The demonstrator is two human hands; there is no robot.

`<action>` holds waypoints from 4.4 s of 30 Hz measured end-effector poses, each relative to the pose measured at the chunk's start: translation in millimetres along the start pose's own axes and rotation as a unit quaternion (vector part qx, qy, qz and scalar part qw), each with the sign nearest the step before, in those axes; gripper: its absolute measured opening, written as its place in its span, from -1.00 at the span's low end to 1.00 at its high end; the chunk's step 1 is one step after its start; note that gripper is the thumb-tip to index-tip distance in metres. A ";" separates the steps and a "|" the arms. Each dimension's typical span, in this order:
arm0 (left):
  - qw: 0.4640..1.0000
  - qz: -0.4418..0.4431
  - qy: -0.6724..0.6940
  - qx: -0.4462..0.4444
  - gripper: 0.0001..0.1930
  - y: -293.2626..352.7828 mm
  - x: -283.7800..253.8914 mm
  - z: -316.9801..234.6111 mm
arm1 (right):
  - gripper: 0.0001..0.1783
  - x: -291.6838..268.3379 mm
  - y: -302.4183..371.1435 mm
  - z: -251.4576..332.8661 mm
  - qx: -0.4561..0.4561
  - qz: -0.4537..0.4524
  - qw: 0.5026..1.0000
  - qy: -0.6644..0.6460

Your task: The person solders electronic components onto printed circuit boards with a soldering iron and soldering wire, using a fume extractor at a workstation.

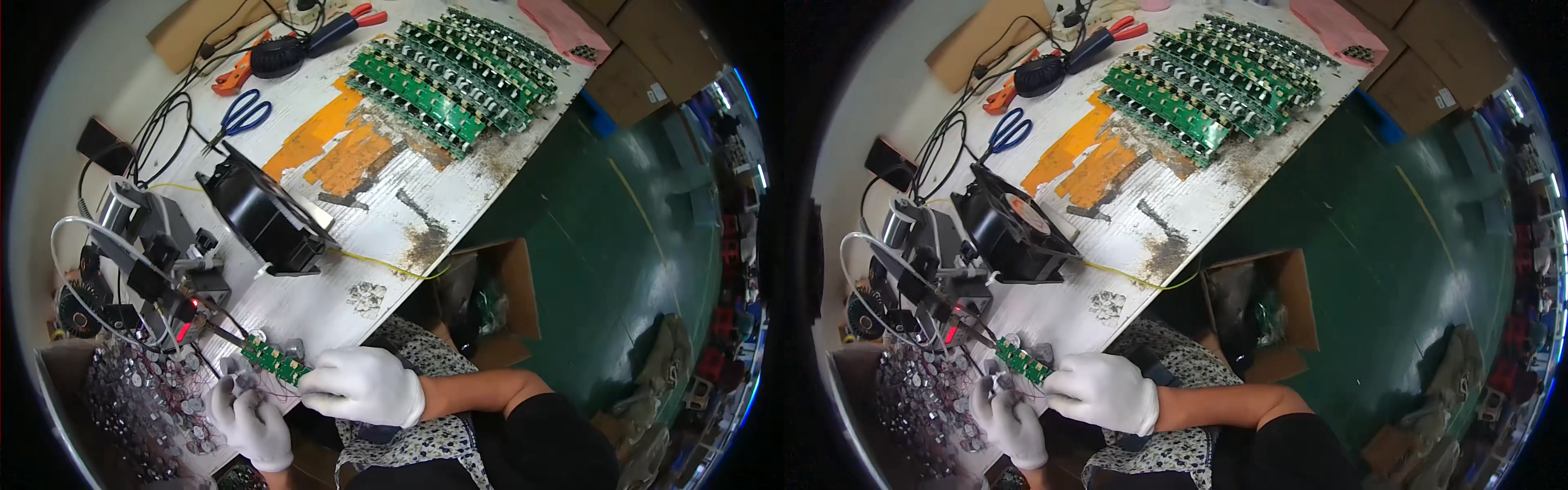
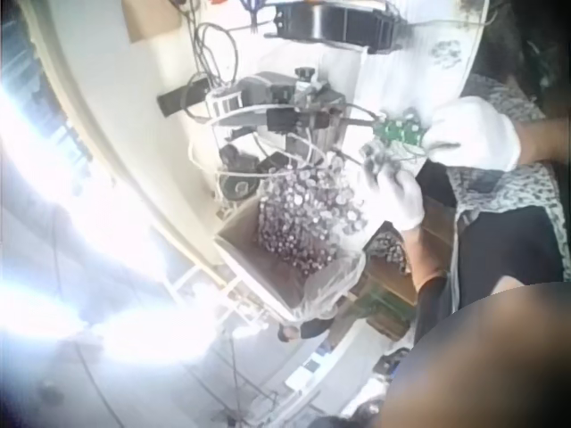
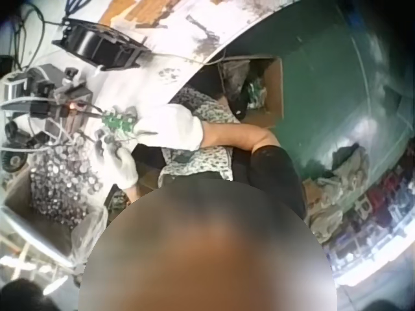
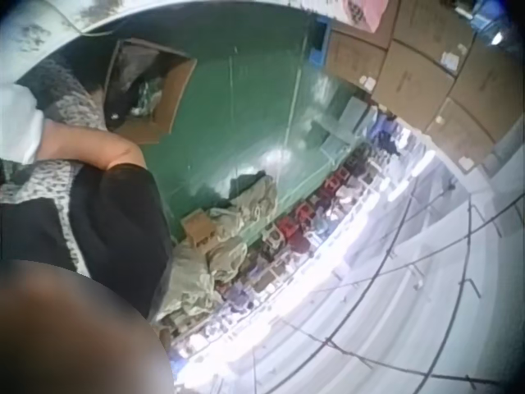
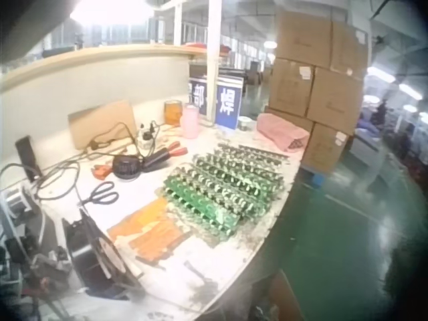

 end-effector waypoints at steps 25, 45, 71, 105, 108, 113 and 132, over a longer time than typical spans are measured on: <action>0.853 -0.001 0.460 -0.247 -0.91 -17.5 11.0 5.8 | -0.81 -10.6 -15.3 13.7 0.082 0.052 0.995 0.001; 0.912 -0.032 0.359 -0.198 -0.88 -37.5 14.0 -11.4 | -0.61 -8.9 -21.3 22.4 0.001 0.004 0.998 0.068; 0.656 -0.043 0.660 -0.364 -0.90 -35.8 38.2 -4.4 | -0.65 -15.6 -11.4 25.7 0.013 0.022 0.998 0.053; 0.726 -0.116 0.579 -0.353 -0.90 -33.8 40.4 -13.9 | -0.66 -19.8 -4.8 20.4 0.012 0.011 0.999 0.036; 0.733 -0.111 0.570 -0.354 -0.90 -35.3 40.1 -14.0 | -0.67 -20.0 -5.0 20.2 0.015 0.005 0.999 0.028; 0.741 -0.095 0.556 -0.364 -0.87 -32.7 43.5 -10.8 | -0.69 -19.1 -6.1 19.2 0.027 0.005 0.999 0.025; 0.780 -0.046 0.527 -0.334 -0.90 -42.8 36.6 -7.5 | -0.69 -20.2 -2.1 15.5 0.054 0.011 0.998 -0.004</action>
Point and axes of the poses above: each hand's wrist, its own y-axis away from the middle knuckle, its own x-axis out of the palm, z = x × y, the point moved 5 cm from there along -y, towards the middle knuckle, and after that the axes turned 10 degrees about x, right-handed, at the moved point
